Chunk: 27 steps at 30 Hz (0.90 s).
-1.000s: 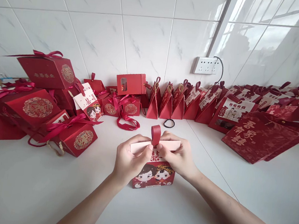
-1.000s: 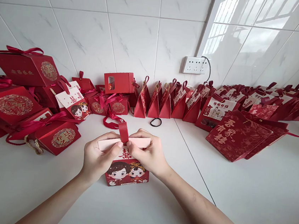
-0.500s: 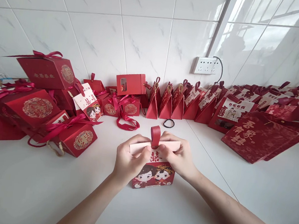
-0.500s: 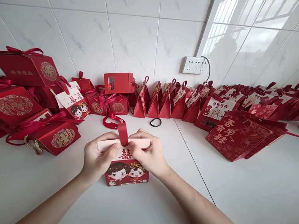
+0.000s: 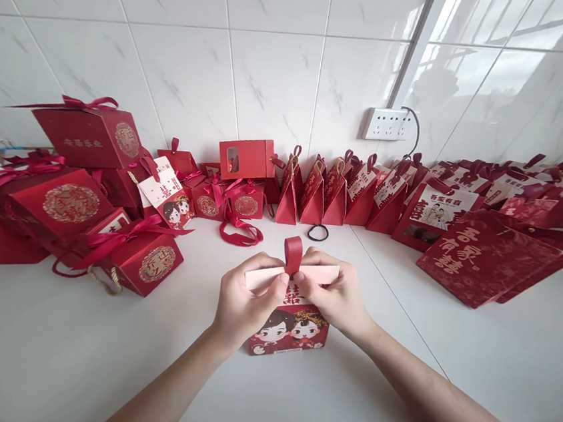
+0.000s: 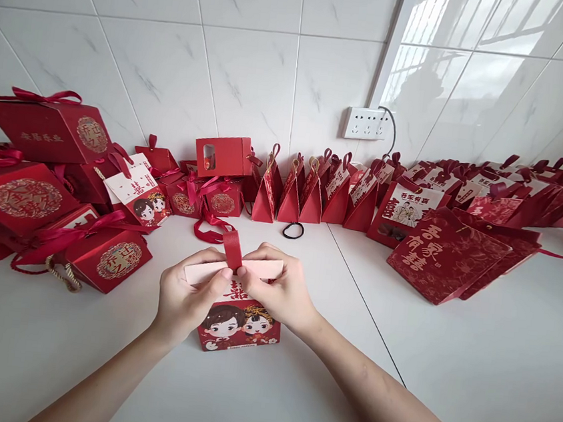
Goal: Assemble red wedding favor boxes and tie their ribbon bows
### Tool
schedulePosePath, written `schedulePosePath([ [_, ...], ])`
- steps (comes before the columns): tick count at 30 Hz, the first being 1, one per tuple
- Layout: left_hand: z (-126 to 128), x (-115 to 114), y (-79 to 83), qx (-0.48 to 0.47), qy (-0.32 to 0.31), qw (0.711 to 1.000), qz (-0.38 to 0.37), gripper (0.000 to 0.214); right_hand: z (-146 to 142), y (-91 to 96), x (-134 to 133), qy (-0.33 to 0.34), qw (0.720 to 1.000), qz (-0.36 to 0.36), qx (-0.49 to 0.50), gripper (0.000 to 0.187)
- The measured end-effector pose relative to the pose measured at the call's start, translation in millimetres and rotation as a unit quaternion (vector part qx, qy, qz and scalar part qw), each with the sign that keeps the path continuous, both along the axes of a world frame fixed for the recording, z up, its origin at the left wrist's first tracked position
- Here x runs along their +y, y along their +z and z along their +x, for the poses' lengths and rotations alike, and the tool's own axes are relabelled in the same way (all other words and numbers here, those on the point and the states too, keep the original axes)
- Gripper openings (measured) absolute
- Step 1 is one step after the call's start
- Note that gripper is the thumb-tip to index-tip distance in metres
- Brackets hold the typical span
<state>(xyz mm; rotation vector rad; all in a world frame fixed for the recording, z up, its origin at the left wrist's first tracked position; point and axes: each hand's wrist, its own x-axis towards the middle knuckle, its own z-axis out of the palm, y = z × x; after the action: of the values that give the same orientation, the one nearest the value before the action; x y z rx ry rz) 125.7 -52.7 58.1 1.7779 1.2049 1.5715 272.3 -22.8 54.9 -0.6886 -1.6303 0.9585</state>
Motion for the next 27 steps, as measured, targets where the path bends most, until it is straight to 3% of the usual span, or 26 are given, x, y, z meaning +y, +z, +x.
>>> schedulePosePath([
  [13, -2.0, 1.1, -1.6, 0.003, -0.004, 1.0, 0.005, 0.017, 0.1, 0.3, 0.0, -0.018, 1.0, 0.012, -0.017, 0.013],
  [21, -2.3, 1.1, -3.7, -0.021, -0.039, 0.999, 0.02, 0.013, 1.5, -0.1, -1.7, 0.005, 1.0, 0.007, 0.0, 0.018],
  [27, 0.2, 1.3, -2.6, -0.014, -0.017, 1.0, 0.015, 0.009, 0.5, -1.5, -0.5, 0.0, 1.0, -0.003, 0.0, 0.02],
])
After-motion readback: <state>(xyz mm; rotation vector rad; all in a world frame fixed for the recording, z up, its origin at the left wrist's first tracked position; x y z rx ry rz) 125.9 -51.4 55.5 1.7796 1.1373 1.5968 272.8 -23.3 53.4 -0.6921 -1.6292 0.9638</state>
